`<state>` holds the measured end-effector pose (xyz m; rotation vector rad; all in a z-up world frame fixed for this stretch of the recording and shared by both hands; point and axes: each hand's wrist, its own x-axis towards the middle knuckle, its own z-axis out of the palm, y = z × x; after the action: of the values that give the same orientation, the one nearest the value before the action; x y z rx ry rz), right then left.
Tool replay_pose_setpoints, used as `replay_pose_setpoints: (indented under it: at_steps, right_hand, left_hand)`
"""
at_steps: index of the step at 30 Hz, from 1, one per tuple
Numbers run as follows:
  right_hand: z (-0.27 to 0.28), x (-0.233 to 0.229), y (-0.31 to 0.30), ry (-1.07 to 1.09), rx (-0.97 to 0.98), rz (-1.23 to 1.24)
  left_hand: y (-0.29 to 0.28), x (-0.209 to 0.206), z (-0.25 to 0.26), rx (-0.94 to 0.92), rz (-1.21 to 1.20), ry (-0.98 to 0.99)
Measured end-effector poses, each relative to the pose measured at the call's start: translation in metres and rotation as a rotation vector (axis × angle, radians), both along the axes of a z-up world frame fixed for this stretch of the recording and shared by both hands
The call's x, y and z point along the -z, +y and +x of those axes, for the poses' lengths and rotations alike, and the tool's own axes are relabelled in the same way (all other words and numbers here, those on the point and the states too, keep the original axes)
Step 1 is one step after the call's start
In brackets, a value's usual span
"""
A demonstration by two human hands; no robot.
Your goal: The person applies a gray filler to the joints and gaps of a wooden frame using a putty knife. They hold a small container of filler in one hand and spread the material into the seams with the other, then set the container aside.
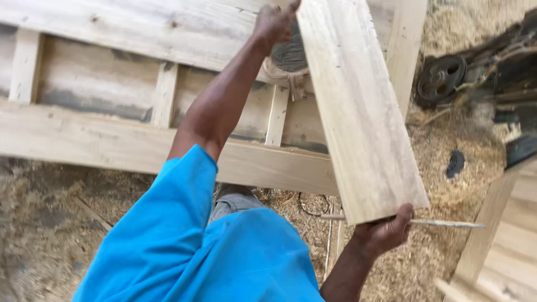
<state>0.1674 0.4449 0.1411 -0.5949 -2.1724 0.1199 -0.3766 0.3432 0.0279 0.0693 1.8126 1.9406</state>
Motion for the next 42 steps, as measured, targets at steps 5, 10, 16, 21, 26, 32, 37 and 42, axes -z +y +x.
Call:
replay_pose_setpoints:
  at_steps: [5, 10, 16, 21, 26, 32, 37, 42]
  right_hand:
    - [-0.030, -0.038, -0.033, 0.808, -0.041, -1.447]
    - [-0.050, -0.049, -0.037, 0.662, 0.611, -1.223]
    - [-0.038, -0.058, 0.020, 0.549, 0.640, -1.005]
    - [0.007, -0.061, 0.032, 0.488, 0.646, -0.966]
    - [0.022, -0.037, 0.108, 0.514, 0.400, -1.011]
    - [0.108, -0.008, 0.141, 0.521, 0.339, -1.067]
    - [0.086, 0.011, 0.211, 0.349, 0.180, -1.114]
    - [0.031, 0.035, 0.240, 0.296, 0.119, -1.131]
  left_hand:
    - [0.061, 0.028, -0.056, -0.110, 0.222, -0.295]
    - [0.073, 0.019, 0.005, -0.227, 0.128, -0.282]
    - [0.044, 0.007, 0.150, 0.110, 0.476, -0.532]
    - [0.058, 0.014, 0.078, -0.056, 0.544, -0.722]
    - [0.082, 0.020, 0.133, -0.194, 0.492, -0.577]
    - [0.056, 0.002, 0.266, -0.201, 0.606, -0.583]
    - [0.021, -0.024, 0.348, -0.278, 0.587, -0.483]
    - [-0.025, -0.052, 0.391, -0.413, 0.620, -0.456]
